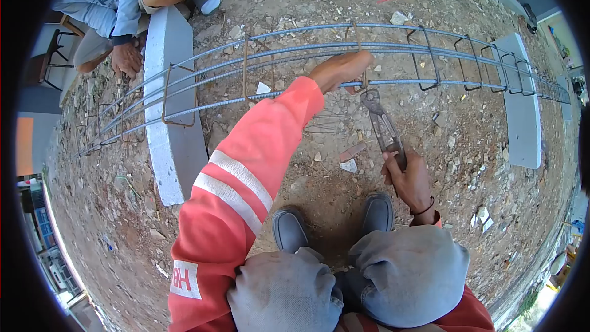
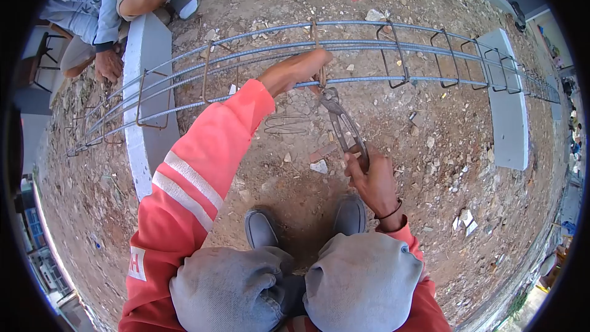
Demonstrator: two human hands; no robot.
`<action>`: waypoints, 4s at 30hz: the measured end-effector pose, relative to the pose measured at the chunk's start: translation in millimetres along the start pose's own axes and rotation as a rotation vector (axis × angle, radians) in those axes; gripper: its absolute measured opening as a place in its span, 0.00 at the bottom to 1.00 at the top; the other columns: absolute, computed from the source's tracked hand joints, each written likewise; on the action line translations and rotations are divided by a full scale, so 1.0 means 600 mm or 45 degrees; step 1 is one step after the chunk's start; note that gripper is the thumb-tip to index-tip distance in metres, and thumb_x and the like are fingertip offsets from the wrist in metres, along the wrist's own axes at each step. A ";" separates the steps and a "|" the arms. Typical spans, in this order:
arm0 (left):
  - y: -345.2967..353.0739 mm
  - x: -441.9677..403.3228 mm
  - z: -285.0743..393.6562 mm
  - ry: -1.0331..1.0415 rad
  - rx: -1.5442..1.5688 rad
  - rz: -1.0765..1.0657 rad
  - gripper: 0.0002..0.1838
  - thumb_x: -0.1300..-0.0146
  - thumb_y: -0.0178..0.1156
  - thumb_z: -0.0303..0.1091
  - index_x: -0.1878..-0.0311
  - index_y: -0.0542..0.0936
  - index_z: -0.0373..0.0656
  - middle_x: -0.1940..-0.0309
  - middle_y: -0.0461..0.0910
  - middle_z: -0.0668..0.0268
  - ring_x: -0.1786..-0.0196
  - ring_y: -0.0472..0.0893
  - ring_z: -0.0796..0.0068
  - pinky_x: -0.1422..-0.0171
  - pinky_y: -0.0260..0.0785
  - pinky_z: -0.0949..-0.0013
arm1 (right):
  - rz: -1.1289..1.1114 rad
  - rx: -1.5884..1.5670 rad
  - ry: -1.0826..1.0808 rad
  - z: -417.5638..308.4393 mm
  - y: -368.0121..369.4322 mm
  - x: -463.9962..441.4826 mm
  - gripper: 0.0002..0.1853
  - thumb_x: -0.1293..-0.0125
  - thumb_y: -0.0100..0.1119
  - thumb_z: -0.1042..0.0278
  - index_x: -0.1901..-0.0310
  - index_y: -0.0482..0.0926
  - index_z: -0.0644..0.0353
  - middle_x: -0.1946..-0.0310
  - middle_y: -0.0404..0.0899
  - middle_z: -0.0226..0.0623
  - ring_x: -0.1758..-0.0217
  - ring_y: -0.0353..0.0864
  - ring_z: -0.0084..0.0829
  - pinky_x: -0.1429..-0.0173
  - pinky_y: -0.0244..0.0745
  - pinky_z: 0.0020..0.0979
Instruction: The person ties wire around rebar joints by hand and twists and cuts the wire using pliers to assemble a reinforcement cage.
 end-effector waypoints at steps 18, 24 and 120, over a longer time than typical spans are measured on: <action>0.042 0.251 -0.106 0.301 0.195 0.416 0.28 0.26 0.58 0.53 0.43 0.81 0.33 0.50 0.84 0.53 0.49 0.83 0.67 0.38 0.72 0.63 | -0.005 -0.021 -0.010 -0.026 0.022 -0.002 0.18 0.20 0.50 0.65 0.34 0.74 0.60 0.59 0.85 0.36 0.64 0.83 0.24 0.60 0.83 0.29; 0.140 0.156 -0.053 0.551 1.001 0.231 0.31 0.28 0.63 0.46 0.30 0.69 0.38 0.35 0.75 0.58 0.34 0.75 0.65 0.34 0.71 0.61 | 0.107 -0.072 0.101 -0.054 0.040 0.009 0.21 0.20 0.49 0.66 0.30 0.70 0.60 0.57 0.85 0.38 0.59 0.87 0.32 0.49 0.86 0.35; 0.120 0.230 -0.163 0.530 1.588 0.230 0.14 0.24 0.58 0.40 0.48 0.86 0.41 0.64 0.83 0.73 0.62 0.74 0.83 0.54 0.67 0.73 | 0.091 -0.358 -0.444 -0.042 0.057 -0.044 0.05 0.20 0.50 0.67 0.55 0.69 0.57 0.68 0.72 0.30 0.68 0.69 0.22 0.60 0.69 0.27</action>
Point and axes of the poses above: each hand's wrist, its own x-axis away from the middle knuckle, its own y-axis out of the palm, z = x × y, the point moved 10 cm from there along -x, towards the middle knuckle
